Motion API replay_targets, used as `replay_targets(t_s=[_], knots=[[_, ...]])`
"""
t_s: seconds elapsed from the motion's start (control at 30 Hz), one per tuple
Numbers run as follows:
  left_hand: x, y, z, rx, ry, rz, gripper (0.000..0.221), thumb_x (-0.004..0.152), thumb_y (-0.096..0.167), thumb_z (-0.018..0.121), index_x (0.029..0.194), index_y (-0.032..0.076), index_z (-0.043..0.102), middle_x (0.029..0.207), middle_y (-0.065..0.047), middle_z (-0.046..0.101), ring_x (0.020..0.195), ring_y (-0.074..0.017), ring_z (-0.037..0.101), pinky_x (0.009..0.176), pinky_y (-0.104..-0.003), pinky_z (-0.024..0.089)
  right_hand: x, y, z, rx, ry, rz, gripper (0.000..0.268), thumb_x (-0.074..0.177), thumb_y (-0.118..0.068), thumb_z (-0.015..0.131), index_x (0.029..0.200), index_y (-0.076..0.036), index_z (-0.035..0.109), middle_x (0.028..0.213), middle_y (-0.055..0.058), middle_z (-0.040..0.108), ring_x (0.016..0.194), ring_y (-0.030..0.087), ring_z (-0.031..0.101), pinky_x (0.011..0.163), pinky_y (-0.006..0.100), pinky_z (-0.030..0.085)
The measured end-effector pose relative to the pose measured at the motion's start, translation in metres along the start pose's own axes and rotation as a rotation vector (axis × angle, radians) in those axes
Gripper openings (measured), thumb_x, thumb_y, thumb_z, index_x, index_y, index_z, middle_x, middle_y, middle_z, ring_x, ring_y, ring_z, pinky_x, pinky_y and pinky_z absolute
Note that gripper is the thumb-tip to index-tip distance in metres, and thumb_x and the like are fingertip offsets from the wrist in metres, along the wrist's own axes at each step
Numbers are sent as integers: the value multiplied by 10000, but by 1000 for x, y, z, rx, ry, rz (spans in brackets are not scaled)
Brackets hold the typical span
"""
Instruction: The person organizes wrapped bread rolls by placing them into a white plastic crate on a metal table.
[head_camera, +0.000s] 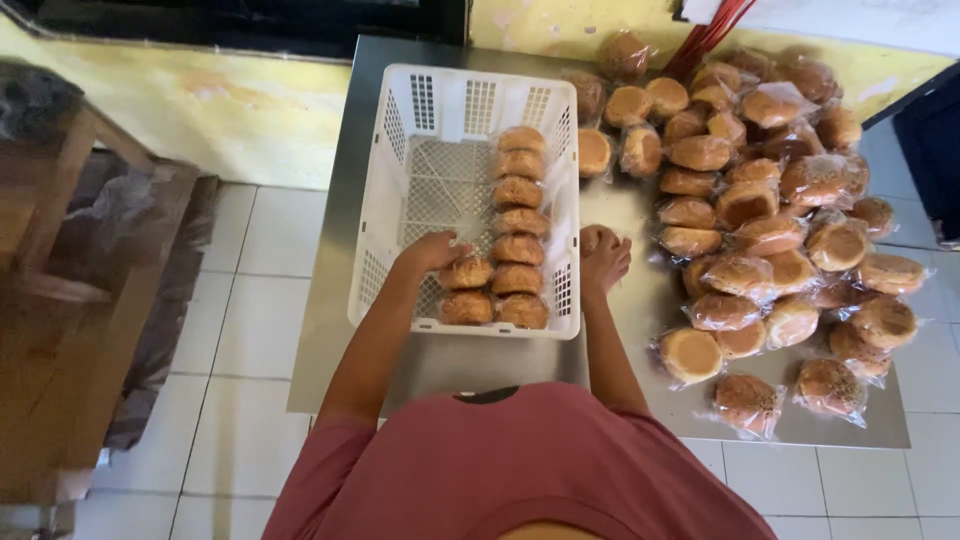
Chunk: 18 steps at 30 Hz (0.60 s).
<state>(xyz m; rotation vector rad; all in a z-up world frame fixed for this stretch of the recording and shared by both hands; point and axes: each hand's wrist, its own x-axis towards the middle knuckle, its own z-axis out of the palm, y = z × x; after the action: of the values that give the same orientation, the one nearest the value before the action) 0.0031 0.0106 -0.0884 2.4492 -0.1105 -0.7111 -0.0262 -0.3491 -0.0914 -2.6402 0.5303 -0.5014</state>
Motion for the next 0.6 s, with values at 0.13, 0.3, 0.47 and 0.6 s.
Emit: replay_targets(t_s=[0.13,0.3,0.47,0.6], knots=[[-14,14,-10,83,11,-20,868,920,700,557,1502,58,504,1368,-238,640,1269,-393,613,1083,-465,477,-4,-1,-24,-30,14,134,833,723,-561,888,1363,-173,523,1497,247,334,1326,500,390,1084,600,345],[-38,34,-30,23,98,-20,775,918,632,606,1437,61,548,1249,-205,692,1146,-361,683,995,-472,523,13,10,-40,182,-19,419,878,688,-491,857,1385,-134,458,1397,202,504,1260,405,534,1086,522,458],[-31,29,-22,20,181,63,688,921,615,618,1369,94,626,1184,-197,727,1105,-355,702,972,-476,538,65,37,-35,830,368,132,737,820,-269,902,1347,-26,448,1292,206,552,1137,298,590,988,401,537],[-36,33,-27,-19,312,73,619,953,627,600,1277,107,689,1143,-186,732,1064,-348,691,950,-490,535,74,-36,-119,1323,319,-38,666,898,-186,807,1377,-103,351,1381,172,461,1168,266,608,914,340,608]])
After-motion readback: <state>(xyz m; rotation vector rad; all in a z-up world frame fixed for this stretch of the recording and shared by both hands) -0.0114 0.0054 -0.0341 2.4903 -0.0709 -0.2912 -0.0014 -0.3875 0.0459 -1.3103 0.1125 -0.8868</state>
